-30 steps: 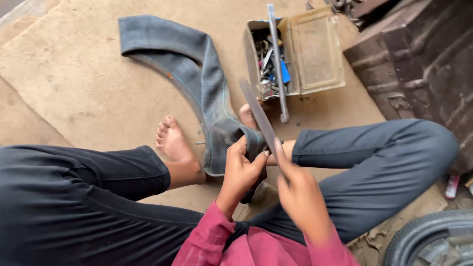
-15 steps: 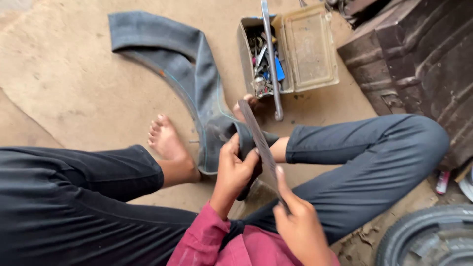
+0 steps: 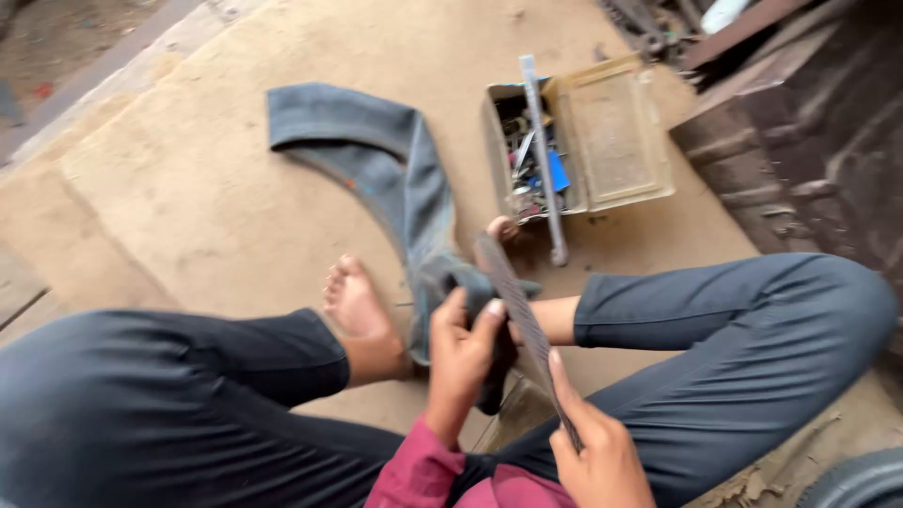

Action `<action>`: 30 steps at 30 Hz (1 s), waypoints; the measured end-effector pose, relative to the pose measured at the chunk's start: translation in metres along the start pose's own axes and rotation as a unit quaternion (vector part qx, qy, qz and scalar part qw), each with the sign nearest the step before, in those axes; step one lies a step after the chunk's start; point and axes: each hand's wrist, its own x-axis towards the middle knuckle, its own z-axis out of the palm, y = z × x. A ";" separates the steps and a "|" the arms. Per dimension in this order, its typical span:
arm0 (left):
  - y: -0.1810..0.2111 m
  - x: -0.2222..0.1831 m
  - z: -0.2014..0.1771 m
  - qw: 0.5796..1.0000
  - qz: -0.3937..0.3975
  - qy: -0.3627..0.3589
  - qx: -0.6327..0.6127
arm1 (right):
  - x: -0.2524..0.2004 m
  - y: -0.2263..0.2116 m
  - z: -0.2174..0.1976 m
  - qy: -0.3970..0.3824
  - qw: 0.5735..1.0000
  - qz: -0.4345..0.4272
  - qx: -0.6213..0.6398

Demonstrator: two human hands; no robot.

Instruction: Using a metal file to roughen the surface of a motorcycle inner tube near a puncture in preparation for a patch.

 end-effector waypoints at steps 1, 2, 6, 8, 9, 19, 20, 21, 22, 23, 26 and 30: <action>-0.005 -0.003 0.000 1.000 0.022 0.005 0.008 | -0.014 0.009 0.009 -0.005 1.000 0.024 0.004; -0.007 -0.007 0.001 1.000 0.016 0.001 0.006 | -0.008 0.002 0.010 -0.004 1.000 0.031 0.001; -0.012 -0.009 0.005 0.998 0.028 -0.037 0.042 | 0.047 -0.015 0.010 0.010 0.999 0.043 0.001; -0.010 -0.011 0.001 0.997 0.029 -0.039 0.053 | 0.073 -0.009 0.010 0.016 1.000 -0.001 0.027; -0.010 -0.014 -0.002 0.997 0.017 -0.043 0.062 | 0.078 0.001 0.010 -0.014 0.997 0.033 0.063; -0.006 -0.009 0.003 0.992 0.038 -0.021 0.121 | -0.013 -0.012 0.011 -0.019 0.990 0.124 0.064; -0.004 -0.010 0.005 0.992 0.041 -0.020 0.120 | 0.009 -0.013 0.008 -0.019 0.991 0.121 0.063; -0.002 -0.012 0.007 0.986 -0.002 -0.018 0.164 | 0.031 -0.014 0.006 0.000 0.997 0.042 0.062; 0.002 -0.014 0.006 0.976 -0.046 -0.014 0.211 | 0.053 -0.018 0.006 0.015 0.997 -0.036 0.065; 0.000 -0.018 0.003 0.976 -0.045 -0.010 0.214 | 0.059 -0.011 0.007 0.013 0.997 -0.038 0.069; -0.002 -0.013 0.005 0.981 -0.003 -0.036 0.192 | 0.068 -0.002 -0.003 -0.008 0.998 0.005 0.061; -0.002 -0.010 0.002 0.997 0.046 0.007 0.055 | 0.010 -0.010 -0.004 -0.054 0.996 0.058 0.037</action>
